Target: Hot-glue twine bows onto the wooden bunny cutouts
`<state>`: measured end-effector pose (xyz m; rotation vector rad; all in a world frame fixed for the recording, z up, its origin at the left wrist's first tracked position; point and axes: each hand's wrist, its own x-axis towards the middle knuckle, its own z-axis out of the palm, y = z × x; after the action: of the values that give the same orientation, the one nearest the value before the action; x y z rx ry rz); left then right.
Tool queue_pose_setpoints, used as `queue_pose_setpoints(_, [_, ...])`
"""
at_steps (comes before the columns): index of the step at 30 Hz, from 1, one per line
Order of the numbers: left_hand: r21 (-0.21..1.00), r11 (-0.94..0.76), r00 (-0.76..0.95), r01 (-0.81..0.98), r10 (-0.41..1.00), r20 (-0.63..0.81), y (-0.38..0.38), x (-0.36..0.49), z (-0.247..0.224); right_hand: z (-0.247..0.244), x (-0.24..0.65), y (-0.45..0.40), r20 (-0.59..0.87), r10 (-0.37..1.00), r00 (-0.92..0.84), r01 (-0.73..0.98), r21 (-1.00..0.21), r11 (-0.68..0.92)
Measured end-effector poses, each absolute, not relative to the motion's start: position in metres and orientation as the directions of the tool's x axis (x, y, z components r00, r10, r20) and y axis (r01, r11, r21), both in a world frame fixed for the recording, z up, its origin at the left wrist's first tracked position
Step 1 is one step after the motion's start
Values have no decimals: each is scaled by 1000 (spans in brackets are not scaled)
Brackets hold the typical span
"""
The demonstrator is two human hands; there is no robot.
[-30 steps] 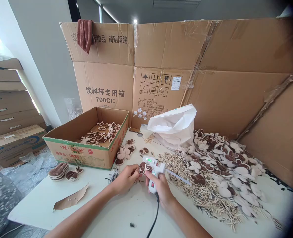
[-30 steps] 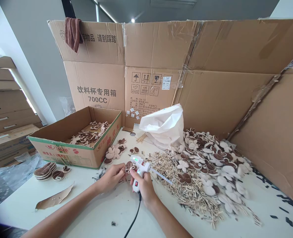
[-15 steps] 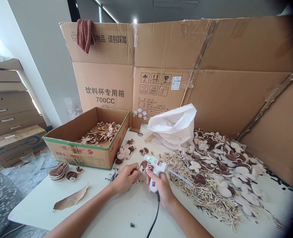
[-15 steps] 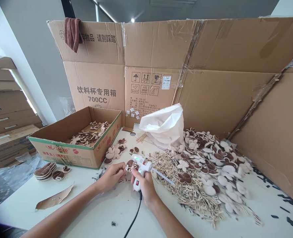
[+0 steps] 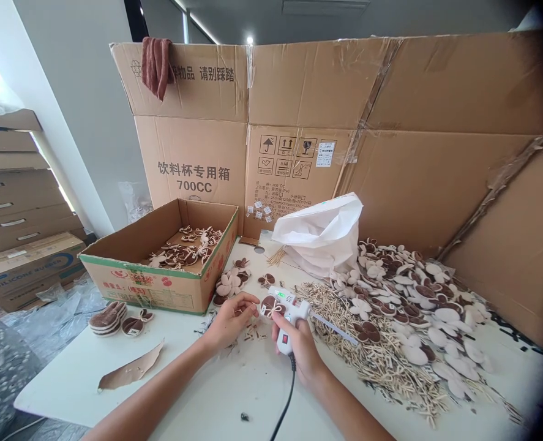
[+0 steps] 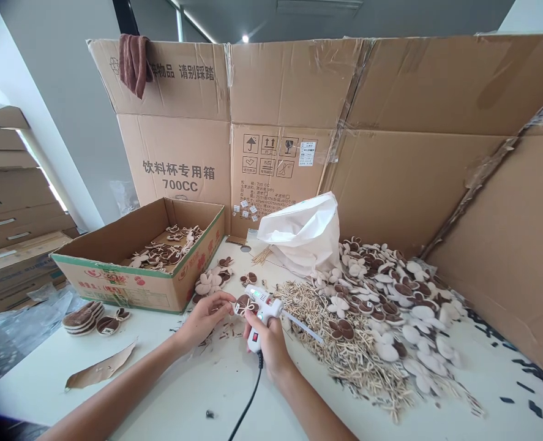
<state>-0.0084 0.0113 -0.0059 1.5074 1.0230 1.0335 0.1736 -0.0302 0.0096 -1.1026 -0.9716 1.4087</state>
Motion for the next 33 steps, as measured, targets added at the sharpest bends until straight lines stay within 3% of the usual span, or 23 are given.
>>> queue_pose_setpoints(20, [993, -119, 265, 17, 958, 110, 13, -10, -9, 6, 173, -28, -146, 989, 1, -230, -963, -142])
queue_pose_setpoints(27, [985, -104, 276, 140, 959, 62, 7, -7, 2, 2, 174, -25, -156, 988, -3, -231, -961, -153])
queue_pose_setpoints(33, [989, -135, 270, 65, 956, 113, 10, -7, -4, -4, 176, -22, -163, 987, -12, -202, -966, -162])
